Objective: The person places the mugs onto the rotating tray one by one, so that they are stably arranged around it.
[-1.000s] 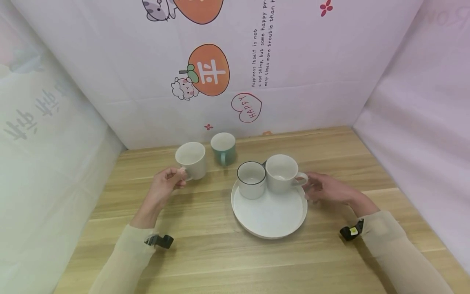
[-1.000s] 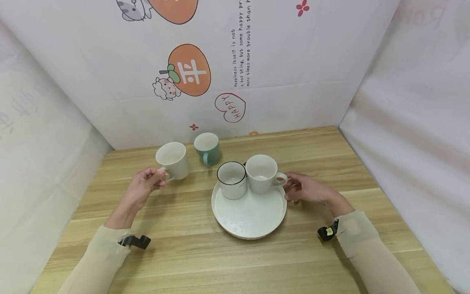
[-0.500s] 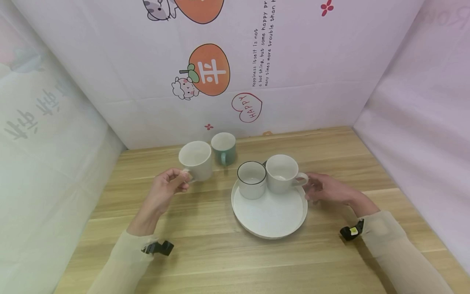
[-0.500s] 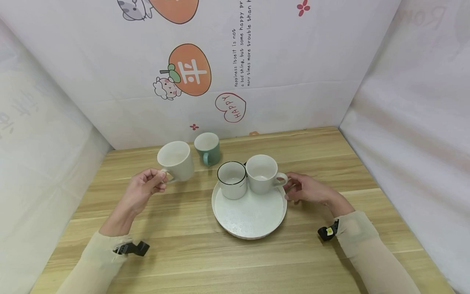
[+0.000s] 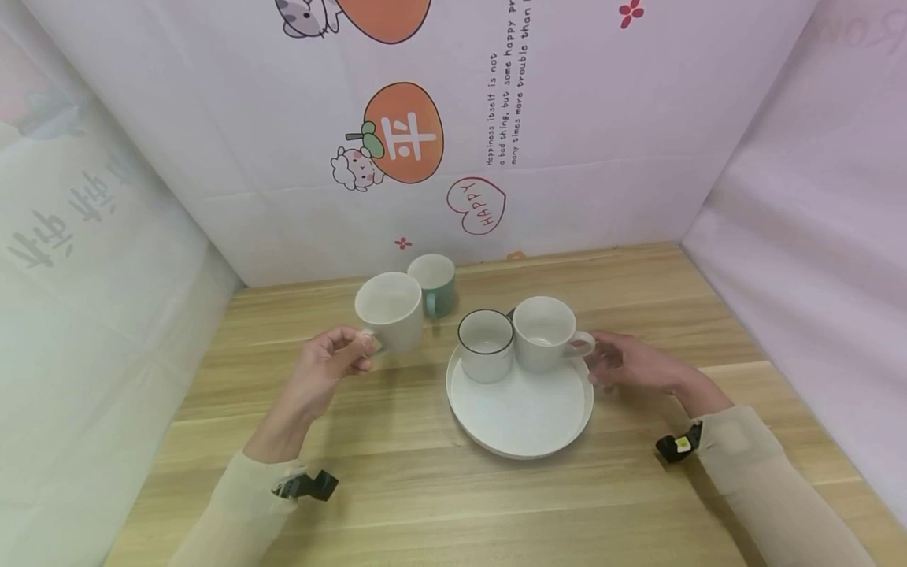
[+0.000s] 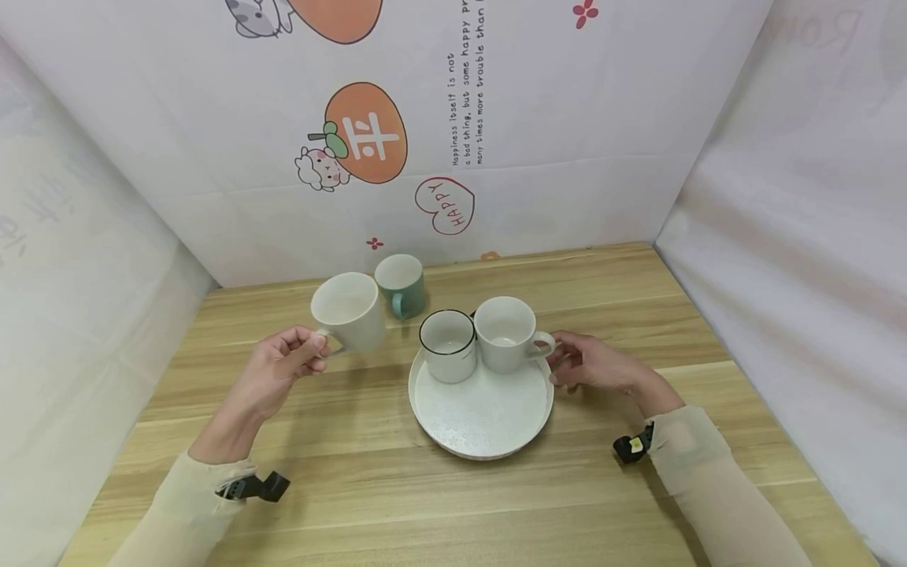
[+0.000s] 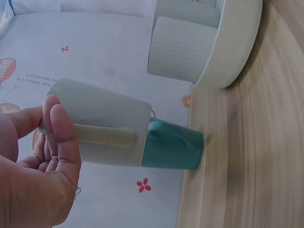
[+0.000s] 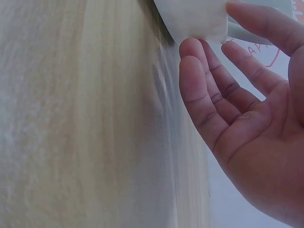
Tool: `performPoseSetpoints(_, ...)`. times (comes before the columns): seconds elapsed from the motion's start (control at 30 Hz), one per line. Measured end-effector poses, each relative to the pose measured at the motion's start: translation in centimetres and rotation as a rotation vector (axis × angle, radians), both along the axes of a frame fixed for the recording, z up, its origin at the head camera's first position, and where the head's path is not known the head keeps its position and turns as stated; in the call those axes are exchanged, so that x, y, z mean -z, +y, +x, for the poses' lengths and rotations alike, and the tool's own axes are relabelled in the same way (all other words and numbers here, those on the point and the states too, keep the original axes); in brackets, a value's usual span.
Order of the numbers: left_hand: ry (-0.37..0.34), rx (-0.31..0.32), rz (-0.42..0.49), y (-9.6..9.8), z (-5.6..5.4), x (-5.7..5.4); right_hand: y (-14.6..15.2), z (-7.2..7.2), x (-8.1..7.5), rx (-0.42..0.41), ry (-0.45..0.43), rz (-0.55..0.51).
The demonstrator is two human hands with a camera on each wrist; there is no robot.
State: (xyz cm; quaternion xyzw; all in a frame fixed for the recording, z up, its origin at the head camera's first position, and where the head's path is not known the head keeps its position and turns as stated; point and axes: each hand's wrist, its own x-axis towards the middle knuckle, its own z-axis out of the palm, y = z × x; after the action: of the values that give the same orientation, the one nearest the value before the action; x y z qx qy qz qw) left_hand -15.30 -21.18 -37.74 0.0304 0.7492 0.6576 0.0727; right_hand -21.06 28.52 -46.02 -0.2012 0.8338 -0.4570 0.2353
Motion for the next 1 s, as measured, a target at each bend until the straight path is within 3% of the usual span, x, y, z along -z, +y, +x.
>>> performPoseSetpoints(0.7, 0.021, 0.079, 0.03, 2.8, 2.2, -2.1, 0.0, -0.1, -0.1, 0.012, -0.015, 0.017)
performPoseSetpoints(1.0, 0.027, 0.123, 0.025, 3.9, 2.7, -2.3, -0.1, -0.1, -0.1, 0.015, -0.02, 0.01)
